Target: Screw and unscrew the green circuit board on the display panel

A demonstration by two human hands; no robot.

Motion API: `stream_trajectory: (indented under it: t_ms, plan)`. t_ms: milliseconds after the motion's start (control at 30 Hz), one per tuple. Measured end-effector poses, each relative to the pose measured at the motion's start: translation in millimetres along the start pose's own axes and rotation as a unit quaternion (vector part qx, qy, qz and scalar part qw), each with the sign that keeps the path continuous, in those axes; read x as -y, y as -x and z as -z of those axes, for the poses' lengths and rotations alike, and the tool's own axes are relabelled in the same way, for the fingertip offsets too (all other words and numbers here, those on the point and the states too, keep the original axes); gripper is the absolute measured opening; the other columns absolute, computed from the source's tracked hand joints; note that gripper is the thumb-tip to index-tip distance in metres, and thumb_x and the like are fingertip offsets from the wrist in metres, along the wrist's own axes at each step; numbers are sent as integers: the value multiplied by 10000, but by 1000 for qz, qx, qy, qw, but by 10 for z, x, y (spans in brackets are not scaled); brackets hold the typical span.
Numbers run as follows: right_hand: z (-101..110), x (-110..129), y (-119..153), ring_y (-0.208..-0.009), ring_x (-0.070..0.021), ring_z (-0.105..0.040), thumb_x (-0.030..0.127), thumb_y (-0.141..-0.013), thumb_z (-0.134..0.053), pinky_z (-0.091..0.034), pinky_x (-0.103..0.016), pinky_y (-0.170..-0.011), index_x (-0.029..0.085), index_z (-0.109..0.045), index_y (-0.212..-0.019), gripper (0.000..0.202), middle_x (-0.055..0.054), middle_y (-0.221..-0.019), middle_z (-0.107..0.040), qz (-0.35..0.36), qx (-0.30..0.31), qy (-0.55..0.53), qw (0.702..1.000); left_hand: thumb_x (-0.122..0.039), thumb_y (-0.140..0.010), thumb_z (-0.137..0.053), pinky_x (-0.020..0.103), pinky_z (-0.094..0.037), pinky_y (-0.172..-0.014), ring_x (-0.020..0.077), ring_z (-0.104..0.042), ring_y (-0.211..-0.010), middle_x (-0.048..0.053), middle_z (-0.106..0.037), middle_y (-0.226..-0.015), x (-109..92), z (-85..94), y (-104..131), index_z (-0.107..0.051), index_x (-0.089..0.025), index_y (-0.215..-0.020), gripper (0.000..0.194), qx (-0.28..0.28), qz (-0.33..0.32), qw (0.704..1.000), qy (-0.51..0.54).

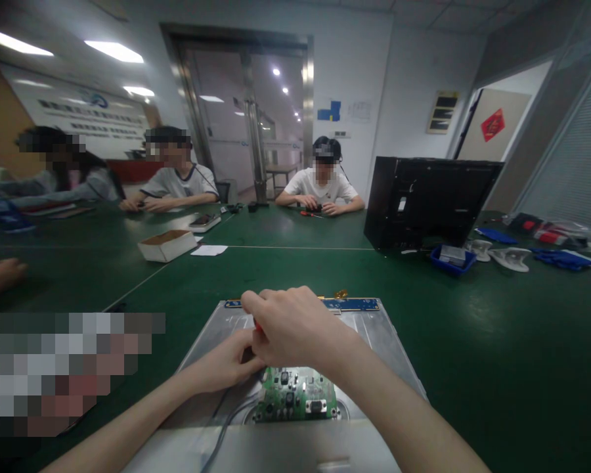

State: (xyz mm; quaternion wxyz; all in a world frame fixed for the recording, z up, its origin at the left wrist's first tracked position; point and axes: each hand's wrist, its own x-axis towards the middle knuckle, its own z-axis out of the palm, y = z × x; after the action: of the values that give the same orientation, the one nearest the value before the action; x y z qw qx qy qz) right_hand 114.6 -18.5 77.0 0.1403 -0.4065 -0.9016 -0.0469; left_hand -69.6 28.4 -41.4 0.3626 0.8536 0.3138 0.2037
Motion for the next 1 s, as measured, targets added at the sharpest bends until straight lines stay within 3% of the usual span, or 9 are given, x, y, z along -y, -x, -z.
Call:
stream_trajectory:
  t_ms: [200, 433, 567, 800, 1000]
  plan:
    - [-10, -43, -22, -609, -140, -581, 431, -924, -516, -170, -269, -495, 219, -576, -939, 221, -6, -753, -700, -21, 4, 8, 1000, -116, -774, -538, 260, -455, -653, 163, -587, -702, 13, -661, -801, -29, 28, -4, -635, -161, -864, 140, 8, 5, 1000, -8]
    - [-8, -19, -31, -566, -114, -525, 255, -861, -531, -155, -273, -495, 200, -567, -896, 74, -5, -735, -675, -35, 7, 21, 999, -129, -765, -557, 269, -451, -680, 177, -576, -752, 20, -649, -819, -10, 18, 1, -627, -154, -855, 116, 4, 5, 1000, -16]
    - [1, -15, -15, -586, -108, -516, 209, -808, -550, -172, -270, -497, 191, -552, -923, 117, -8, -808, -681, -18, 0, -1, 1000, -169, -791, -566, 278, -452, -696, 185, -576, -768, 23, -657, -829, -1, 11, 6, -627, -161, -864, 96, -1, -7, 1000, -16]
    - [-13, -31, -32, -574, -106, -495, 404, -928, -527, -152, -277, -504, 208, -580, -876, 210, -4, -739, -668, -13, 8, 7, 1000, -106, -763, -530, 253, -453, -640, 158, -574, -694, 8, -648, -795, 0, 3, 7, -625, -165, -875, 158, -3, -1, 1000, -9]
    - [11, -8, -19, -592, -100, -485, 219, -886, -513, -171, -270, -501, 192, -567, -904, 63, -3, -804, -666, 5, 8, -13, 1000, -123, -772, -557, 270, -464, -675, 177, -587, -746, 25, -656, -830, 24, 0, 9, -630, -157, -889, 142, -7, -18, 1000, -11]
